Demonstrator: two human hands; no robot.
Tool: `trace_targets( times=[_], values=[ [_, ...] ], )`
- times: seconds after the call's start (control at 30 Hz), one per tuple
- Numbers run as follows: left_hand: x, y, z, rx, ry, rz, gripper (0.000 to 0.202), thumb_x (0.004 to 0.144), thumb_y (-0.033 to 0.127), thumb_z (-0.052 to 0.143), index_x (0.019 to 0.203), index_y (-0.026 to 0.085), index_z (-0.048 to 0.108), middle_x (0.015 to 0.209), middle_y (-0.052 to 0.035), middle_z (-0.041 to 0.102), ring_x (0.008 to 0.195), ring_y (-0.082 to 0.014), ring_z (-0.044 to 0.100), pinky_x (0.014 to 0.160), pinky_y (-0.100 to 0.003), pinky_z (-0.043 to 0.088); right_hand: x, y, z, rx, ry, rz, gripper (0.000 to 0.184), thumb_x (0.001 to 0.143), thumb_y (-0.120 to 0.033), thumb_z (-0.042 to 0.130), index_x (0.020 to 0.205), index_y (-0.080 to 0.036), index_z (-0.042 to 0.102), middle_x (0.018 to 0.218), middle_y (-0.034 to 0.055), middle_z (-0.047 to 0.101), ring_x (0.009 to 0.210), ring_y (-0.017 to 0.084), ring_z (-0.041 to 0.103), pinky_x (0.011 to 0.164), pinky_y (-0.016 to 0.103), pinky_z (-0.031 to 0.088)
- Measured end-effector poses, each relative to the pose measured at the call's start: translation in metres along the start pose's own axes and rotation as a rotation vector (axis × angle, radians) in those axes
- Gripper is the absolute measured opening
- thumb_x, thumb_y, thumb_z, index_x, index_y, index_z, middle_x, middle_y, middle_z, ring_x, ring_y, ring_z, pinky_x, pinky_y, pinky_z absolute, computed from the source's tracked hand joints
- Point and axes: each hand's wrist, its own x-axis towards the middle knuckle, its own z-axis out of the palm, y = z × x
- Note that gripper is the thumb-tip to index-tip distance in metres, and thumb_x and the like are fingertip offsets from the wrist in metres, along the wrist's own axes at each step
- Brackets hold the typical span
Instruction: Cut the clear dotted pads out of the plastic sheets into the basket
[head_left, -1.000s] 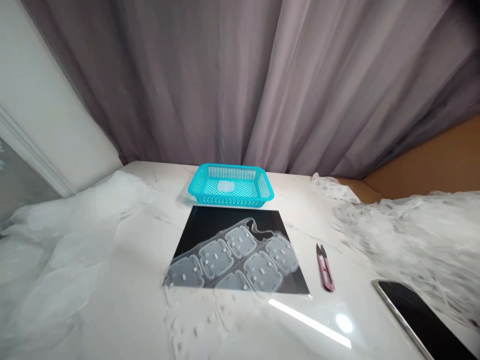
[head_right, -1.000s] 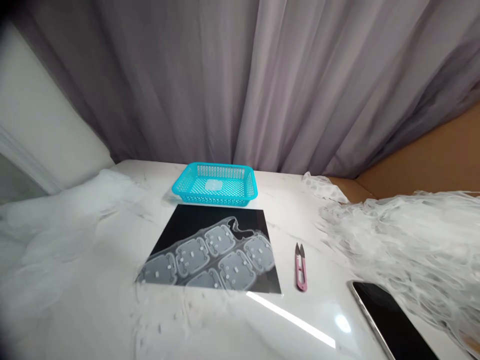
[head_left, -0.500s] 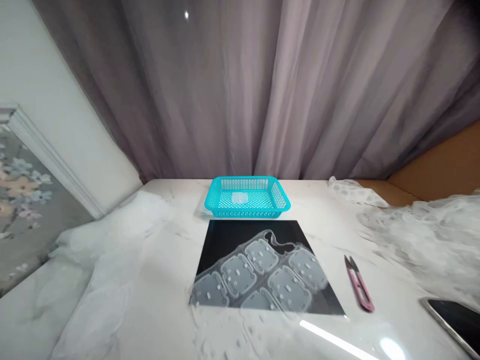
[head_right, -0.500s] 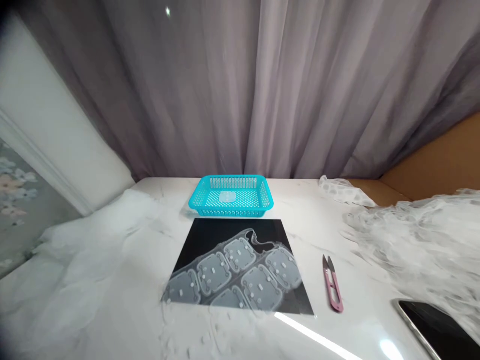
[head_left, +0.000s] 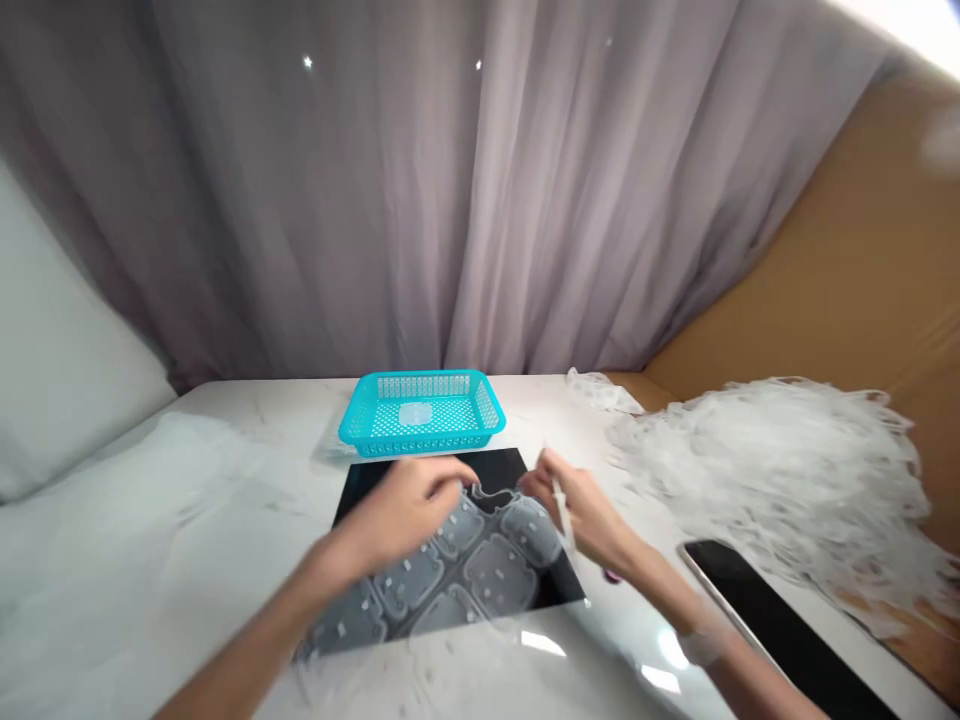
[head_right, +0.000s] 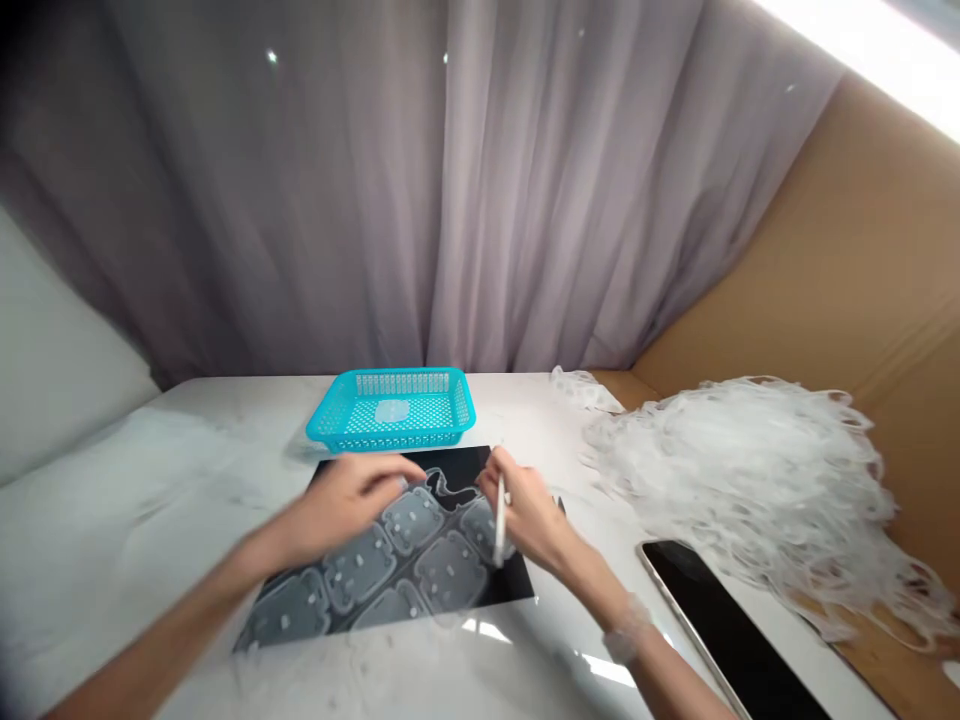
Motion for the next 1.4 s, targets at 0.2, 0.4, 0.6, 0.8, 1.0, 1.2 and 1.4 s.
trace_targets(
  times=[0.2,0.4,0.6,0.8,1.0,1.2,1.4],
  values=[
    [0.034,-0.057,0.086,0.524,-0.157,0.129,0.051,0.089,0.009,0.039,0.135,0.013,0.058,0.131,-0.0124,0.066,0.124,-0.0224,0.061,0.105,-0.038,0.049,-0.002,0.017,0.028,0.016,-0.064,0.037,0.01,0.093,-0.02,0.037,0.085,-0.025,0.04,0.077,0.0013,0.063,0.066,0.019,0.058,0.067,0.032,0.045],
    [0.045,-0.077,0.09,0.608,-0.027,0.039,0.053,0.092,0.012,0.039,0.145,0.01,0.047,0.146,-0.0191,0.053,0.136,-0.0286,0.05,0.109,-0.049,0.042,0.008,0.03,0.032,-0.026,-0.085,0.025,0.009,0.094,-0.024,0.034,0.085,-0.026,0.033,0.079,0.0032,0.059,0.075,0.024,0.063,0.07,0.033,0.045],
    [0.019,-0.053,0.098,0.666,0.041,0.034,0.046,0.096,0.011,0.036,0.139,0.008,0.052,0.14,-0.0181,0.058,0.129,-0.0291,0.054,0.103,-0.045,0.048,0.006,0.022,0.02,0.081,0.074,0.191,0.028,0.101,-0.049,0.034,0.089,-0.025,0.041,0.086,0.0037,0.063,0.081,0.021,0.063,0.078,0.035,0.048],
    [-0.046,-0.02,0.13,0.661,-0.097,0.301,0.052,0.102,0.043,0.036,0.138,0.011,0.055,0.142,-0.0165,0.058,0.133,-0.0344,0.052,0.11,-0.049,0.043,-0.021,0.012,0.013,0.254,0.032,0.259,0.049,0.101,-0.058,0.031,0.112,-0.022,0.062,0.077,0.0013,0.059,0.062,0.017,0.059,0.062,0.03,0.051],
    [-0.045,-0.033,0.129,0.643,-0.108,0.194,0.055,0.102,0.045,0.036,0.144,0.013,0.05,0.149,-0.0188,0.049,0.14,-0.0368,0.044,0.111,-0.049,0.041,-0.029,0.01,0.02,0.204,0.009,0.282,0.041,0.096,-0.052,0.052,0.118,-0.021,0.068,0.085,0.0055,0.071,0.076,0.02,0.07,0.072,0.031,0.057],
    [-0.047,-0.037,0.125,0.65,-0.09,0.192,0.056,0.101,0.045,0.036,0.146,0.013,0.047,0.155,-0.0187,0.041,0.142,-0.0386,0.04,0.113,-0.048,0.037,-0.035,-0.001,0.021,0.053,-0.116,0.103,0.032,0.098,-0.041,0.052,0.108,-0.019,0.073,0.102,0.0099,0.076,0.087,0.022,0.073,0.078,0.031,0.059],
    [-0.046,-0.033,0.121,0.656,-0.121,0.195,0.057,0.101,0.045,0.034,0.145,0.011,0.047,0.155,-0.0192,0.041,0.142,-0.0398,0.039,0.112,-0.049,0.036,-0.036,-0.007,0.019,-0.052,-0.16,-0.047,0.027,0.101,-0.029,0.047,0.103,-0.019,0.072,0.092,0.0077,0.076,0.078,0.018,0.072,0.072,0.028,0.058]
  ],
)
